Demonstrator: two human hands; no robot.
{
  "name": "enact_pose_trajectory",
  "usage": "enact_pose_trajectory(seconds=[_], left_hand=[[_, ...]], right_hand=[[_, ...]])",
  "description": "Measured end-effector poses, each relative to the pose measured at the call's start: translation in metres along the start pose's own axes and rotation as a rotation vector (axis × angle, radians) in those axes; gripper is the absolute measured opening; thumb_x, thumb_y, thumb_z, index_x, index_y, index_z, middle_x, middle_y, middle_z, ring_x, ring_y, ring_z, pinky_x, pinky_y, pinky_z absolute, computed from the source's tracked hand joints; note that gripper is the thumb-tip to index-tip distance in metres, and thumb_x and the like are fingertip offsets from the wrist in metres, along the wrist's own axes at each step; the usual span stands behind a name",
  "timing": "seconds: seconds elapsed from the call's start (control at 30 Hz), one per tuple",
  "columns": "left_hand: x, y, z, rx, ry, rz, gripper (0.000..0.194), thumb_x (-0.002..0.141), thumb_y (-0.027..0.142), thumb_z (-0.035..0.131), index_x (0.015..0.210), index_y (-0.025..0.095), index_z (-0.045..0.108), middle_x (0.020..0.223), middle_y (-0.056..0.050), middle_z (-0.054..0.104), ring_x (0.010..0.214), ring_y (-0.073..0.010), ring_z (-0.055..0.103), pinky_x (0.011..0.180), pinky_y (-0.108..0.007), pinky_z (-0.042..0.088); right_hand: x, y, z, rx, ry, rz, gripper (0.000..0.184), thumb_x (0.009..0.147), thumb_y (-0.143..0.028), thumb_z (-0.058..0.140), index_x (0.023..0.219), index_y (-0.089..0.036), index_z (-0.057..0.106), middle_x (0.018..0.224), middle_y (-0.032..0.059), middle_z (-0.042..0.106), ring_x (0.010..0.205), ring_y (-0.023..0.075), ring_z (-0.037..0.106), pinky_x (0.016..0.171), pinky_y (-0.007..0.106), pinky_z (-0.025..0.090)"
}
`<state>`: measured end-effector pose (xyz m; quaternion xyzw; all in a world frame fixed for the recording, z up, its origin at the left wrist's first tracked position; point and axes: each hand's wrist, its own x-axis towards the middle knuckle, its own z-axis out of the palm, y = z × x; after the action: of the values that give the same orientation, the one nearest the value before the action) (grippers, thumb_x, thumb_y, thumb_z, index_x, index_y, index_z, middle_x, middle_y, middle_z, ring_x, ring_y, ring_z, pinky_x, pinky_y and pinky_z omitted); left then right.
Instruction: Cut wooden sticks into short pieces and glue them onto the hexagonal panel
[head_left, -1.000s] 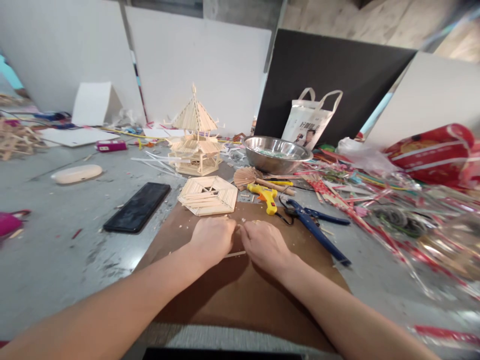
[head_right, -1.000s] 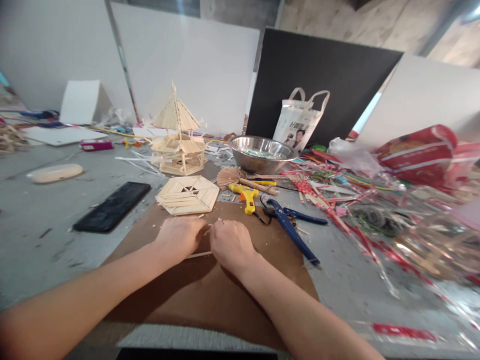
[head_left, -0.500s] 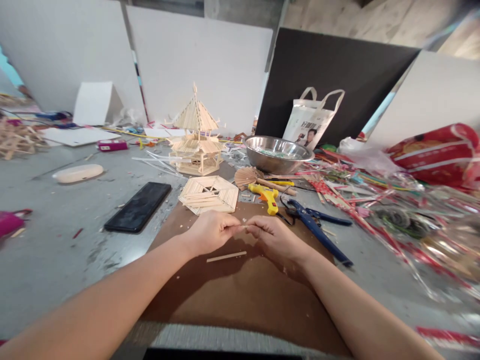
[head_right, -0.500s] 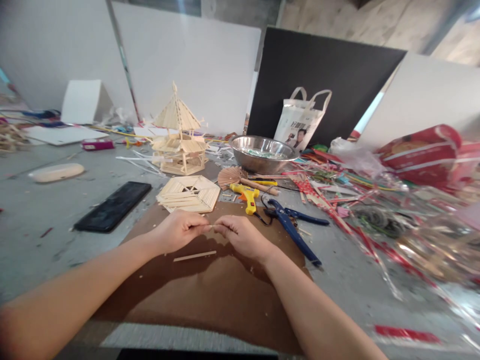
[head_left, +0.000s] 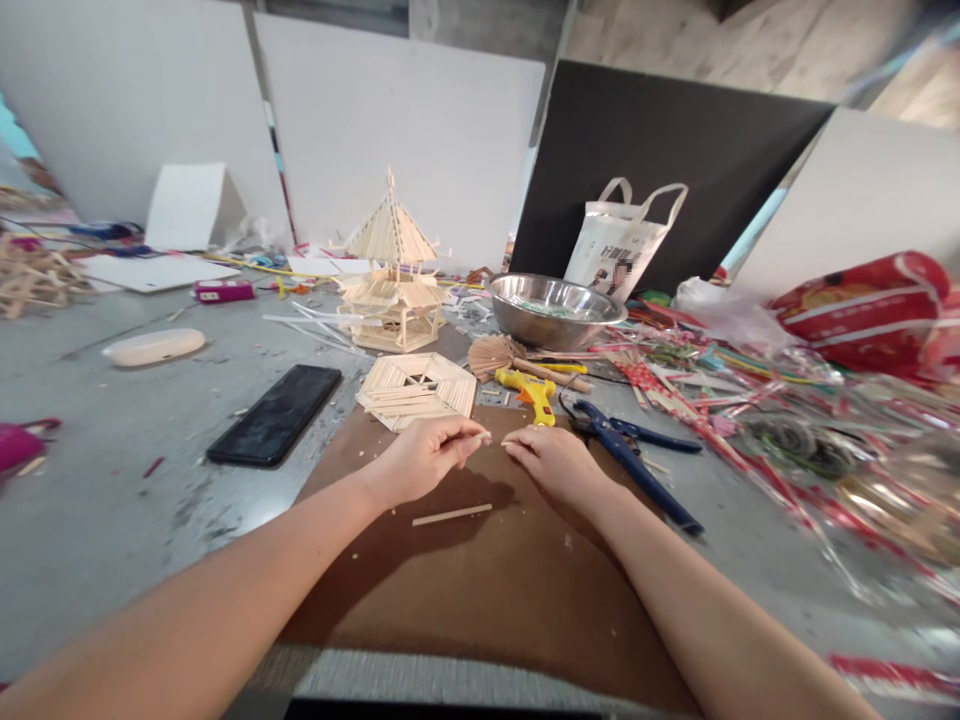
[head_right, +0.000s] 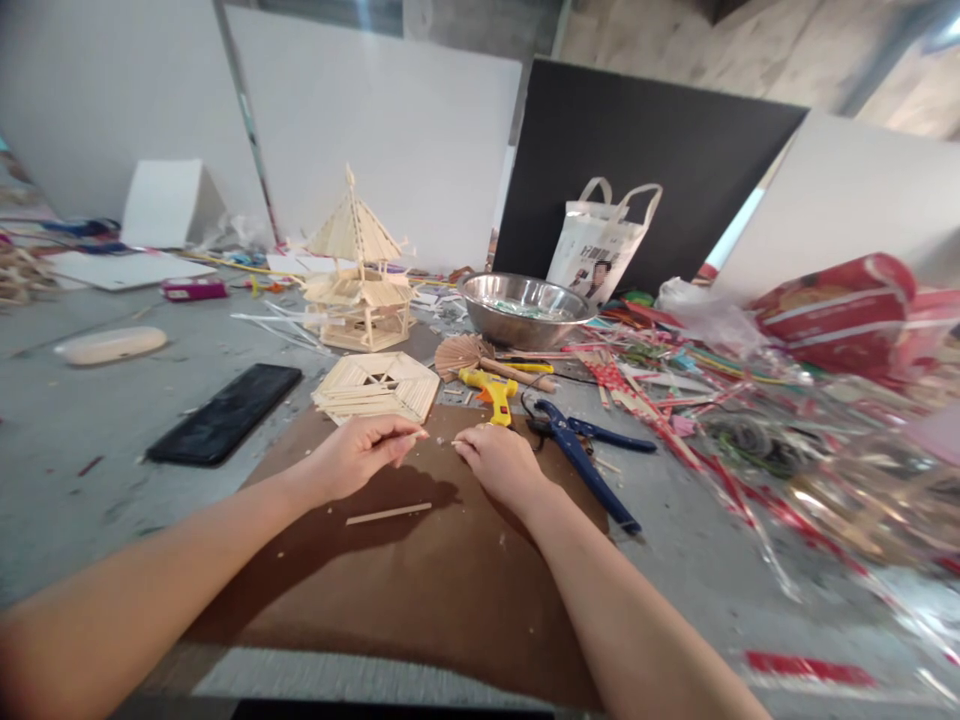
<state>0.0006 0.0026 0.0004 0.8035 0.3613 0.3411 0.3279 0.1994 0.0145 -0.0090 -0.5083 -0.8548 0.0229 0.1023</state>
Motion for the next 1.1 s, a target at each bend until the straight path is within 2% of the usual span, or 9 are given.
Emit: enact_pose_trajectory(seconds=[0.13,0.47,0.6,0.7,0.83,0.93,1.1], left_hand=[[0.001,-0.002,0.002,-0.076,0.009,0.008,0.023,0.079,0.027,0.037,0.087,0.012,0.053,0.065,-0.001,0.056,0.063,-0.0083,0.049,0.063,-0.021,0.039],[0.002,-0.001,0.005,-0.150,0.006,-0.048,0.023,0.076,0.031,0.043,0.083,0.013,0.055,0.066,-0.001,0.057,0.056,-0.0067,0.045,0.053,-0.018,0.036],[0.002,-0.004,0.005,-0.200,0.022,-0.061,0.025,0.075,0.034,0.044,0.084,0.014,0.056,0.063,0.000,0.055,0.051,-0.0058,0.042,0.049,-0.018,0.034],[0.002,-0.005,0.004,-0.287,0.062,-0.127,0.029,0.076,0.038,0.040,0.085,0.015,0.056,0.058,0.002,0.050,0.046,-0.0049,0.037,0.044,-0.018,0.030],[0.003,-0.004,0.002,-0.354,0.140,-0.177,0.031,0.078,0.040,0.037,0.082,0.014,0.054,0.050,0.004,0.039,0.046,-0.0052,0.033,0.044,-0.017,0.027],[0.004,-0.003,0.002,-0.371,0.131,-0.203,0.032,0.077,0.041,0.038,0.083,0.014,0.053,0.051,0.005,0.035,0.046,-0.0050,0.030,0.043,-0.017,0.025],[0.003,-0.003,0.003,-0.365,0.121,-0.224,0.034,0.076,0.043,0.038,0.083,0.013,0.053,0.052,0.005,0.034,0.046,-0.0048,0.028,0.043,-0.018,0.023]], right_hand=[[-0.001,0.000,0.000,-0.028,0.013,0.045,0.029,0.081,-0.031,0.034,0.098,-0.023,0.056,0.093,0.0032,0.060,0.087,0.0143,0.053,0.074,0.025,0.037],[-0.001,-0.003,-0.008,-0.116,0.134,0.091,0.028,0.080,-0.030,0.033,0.094,-0.023,0.056,0.091,0.0023,0.058,0.086,0.0142,0.050,0.076,0.025,0.035],[0.000,0.014,-0.018,-0.258,0.144,0.278,0.030,0.077,-0.034,0.036,0.096,-0.022,0.056,0.097,0.0051,0.057,0.090,0.0194,0.049,0.076,0.031,0.034],[-0.001,0.032,-0.030,-0.371,0.083,0.479,0.038,0.072,-0.045,0.039,0.096,-0.020,0.055,0.101,0.0095,0.054,0.094,0.0262,0.046,0.073,0.037,0.035],[-0.007,0.050,-0.045,-0.315,-0.138,0.690,0.045,0.066,-0.054,0.041,0.090,-0.019,0.056,0.096,0.0112,0.056,0.087,0.0272,0.051,0.064,0.036,0.038],[-0.013,0.060,-0.053,-0.280,-0.275,0.742,0.042,0.059,-0.052,0.049,0.086,-0.020,0.055,0.095,0.0097,0.057,0.085,0.0275,0.052,0.062,0.035,0.038],[-0.019,0.075,-0.057,-0.273,-0.365,0.740,0.040,0.057,-0.046,0.054,0.087,-0.020,0.055,0.099,0.0096,0.056,0.089,0.0257,0.052,0.066,0.034,0.039]])
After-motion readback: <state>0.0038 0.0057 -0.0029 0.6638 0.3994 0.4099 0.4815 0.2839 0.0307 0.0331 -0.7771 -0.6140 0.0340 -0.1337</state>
